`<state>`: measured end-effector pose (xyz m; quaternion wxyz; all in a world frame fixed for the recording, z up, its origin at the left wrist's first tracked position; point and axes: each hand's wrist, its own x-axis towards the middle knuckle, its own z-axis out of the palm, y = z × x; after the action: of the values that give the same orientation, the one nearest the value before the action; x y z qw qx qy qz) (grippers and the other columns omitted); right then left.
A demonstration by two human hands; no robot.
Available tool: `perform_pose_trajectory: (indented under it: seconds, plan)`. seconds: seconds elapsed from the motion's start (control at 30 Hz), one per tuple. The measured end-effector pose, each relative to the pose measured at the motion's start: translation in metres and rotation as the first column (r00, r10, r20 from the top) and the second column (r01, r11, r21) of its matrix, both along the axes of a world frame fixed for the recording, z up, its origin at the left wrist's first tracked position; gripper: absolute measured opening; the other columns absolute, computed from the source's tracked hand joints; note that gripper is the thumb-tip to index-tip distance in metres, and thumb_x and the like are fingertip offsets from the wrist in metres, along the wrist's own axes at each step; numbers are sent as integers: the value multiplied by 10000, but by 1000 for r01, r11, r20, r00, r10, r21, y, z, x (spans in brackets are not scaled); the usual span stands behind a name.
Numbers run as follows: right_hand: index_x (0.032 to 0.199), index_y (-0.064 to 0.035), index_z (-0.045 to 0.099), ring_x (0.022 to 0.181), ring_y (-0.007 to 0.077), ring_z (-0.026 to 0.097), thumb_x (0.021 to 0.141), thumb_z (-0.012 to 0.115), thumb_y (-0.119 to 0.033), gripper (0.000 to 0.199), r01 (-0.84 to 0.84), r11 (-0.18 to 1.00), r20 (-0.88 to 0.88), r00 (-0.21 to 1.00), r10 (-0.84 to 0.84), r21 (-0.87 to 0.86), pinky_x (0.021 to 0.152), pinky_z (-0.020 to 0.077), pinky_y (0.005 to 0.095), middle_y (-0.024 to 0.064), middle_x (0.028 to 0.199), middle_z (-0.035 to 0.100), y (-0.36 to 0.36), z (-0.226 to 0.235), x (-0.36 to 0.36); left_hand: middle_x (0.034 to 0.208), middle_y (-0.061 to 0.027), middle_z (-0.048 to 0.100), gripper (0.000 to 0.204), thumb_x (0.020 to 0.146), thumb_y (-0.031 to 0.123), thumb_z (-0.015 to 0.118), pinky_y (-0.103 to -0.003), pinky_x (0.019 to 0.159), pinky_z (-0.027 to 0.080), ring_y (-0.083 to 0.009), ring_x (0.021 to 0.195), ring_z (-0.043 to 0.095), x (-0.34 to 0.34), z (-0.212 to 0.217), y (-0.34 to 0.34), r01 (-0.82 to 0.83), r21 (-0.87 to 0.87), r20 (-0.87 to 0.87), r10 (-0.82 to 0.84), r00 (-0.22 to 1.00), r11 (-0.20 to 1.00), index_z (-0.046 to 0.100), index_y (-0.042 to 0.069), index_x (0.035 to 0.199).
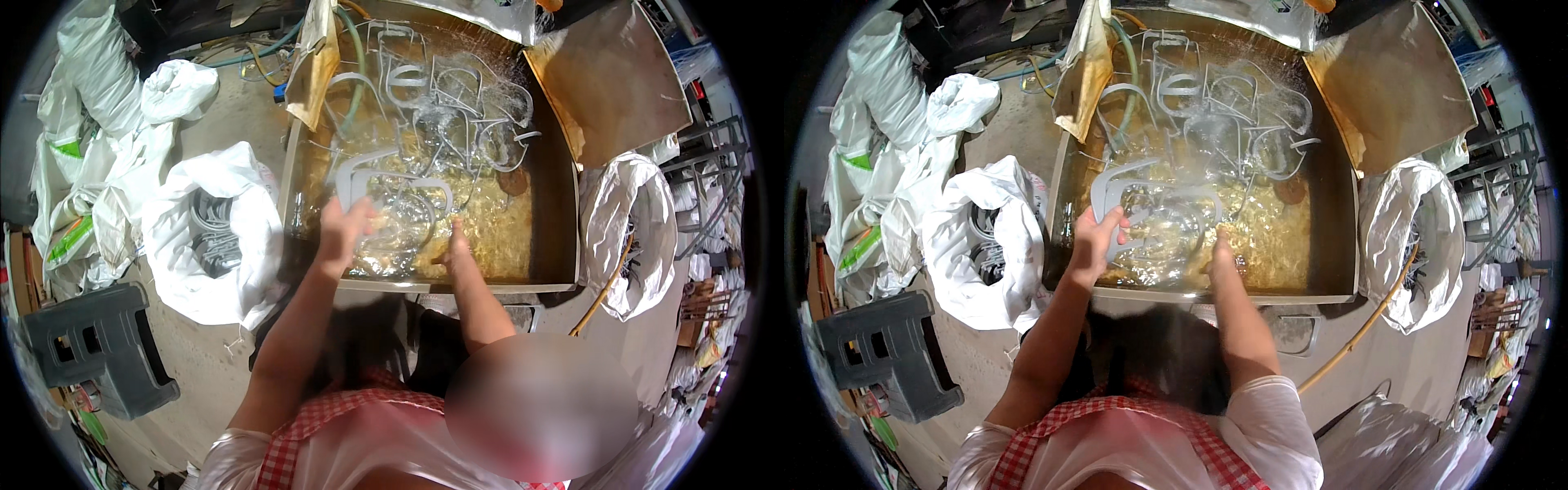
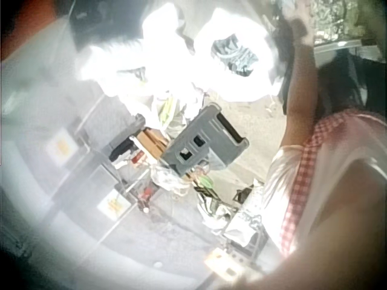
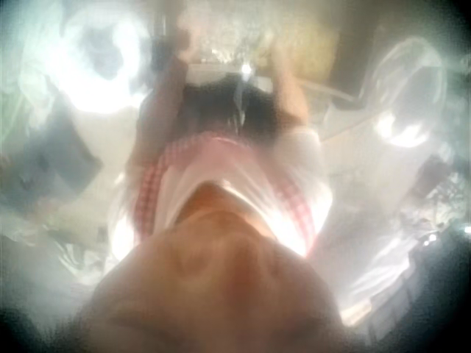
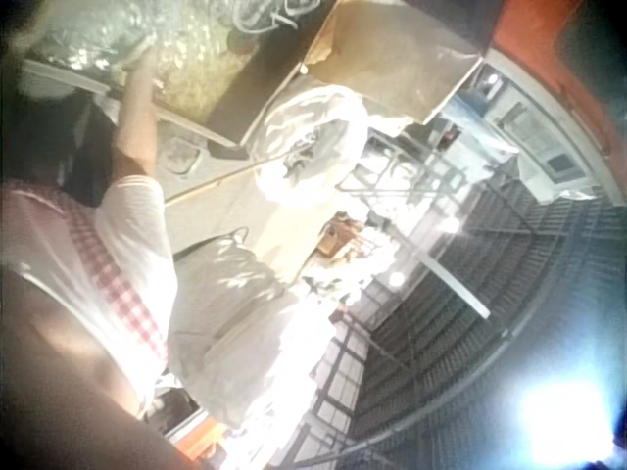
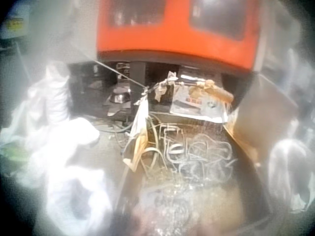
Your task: The person cleans plastic parts by dipping them in a water tank, rubbing them by hand, and then placing the cleaned parts into a white bag.
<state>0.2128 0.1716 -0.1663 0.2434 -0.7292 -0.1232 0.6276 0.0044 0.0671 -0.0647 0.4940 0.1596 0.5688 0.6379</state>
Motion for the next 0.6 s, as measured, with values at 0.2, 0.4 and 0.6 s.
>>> perform_pose_trajectory:
  seconds: [0.2, 0.4, 0.6]
  plan:
    - [1402, -92, 61, 1012, 330, 458, 740, 375, -736, 976, 10, 998, -359, 933, -29, -56, 701, 447, 382, 258, 1334, 291, 0, -60, -9, 631, -31, 525, 114, 804, 146, 540, -220, 426, 351, -96, 462, 451, -9, 32, -1, 133, -69, -9, -134, 991, 989, 521, 35, 823]
    - [1000, -49, 459, 648, 176, 455, 791, 235, -721, 739, -279, 949, -176, 937, 303, 149, 534, 385, 295, 92, 818, 499, 7, -64, -25, 540, -11, 499, 137, 780, 169, 567, -217, 379, 331, -90, 414, 442, -32, 34, -11, 94, -213, -167, -131, 977, 972, 521, 43, 752]
    - [1327, -3, 252, 1156, 366, 396, 760, 180, -750, 941, -37, 998, -731, 680, 58, 45, 995, 298, 466, 257, 1322, 317, 4, -48, -59, 516, -23, 504, 178, 774, 176, 613, -226, 381, 326, -94, 404, 443, -40, 59, -21, 276, -227, -228, -327, 917, 934, 560, 7, 761]
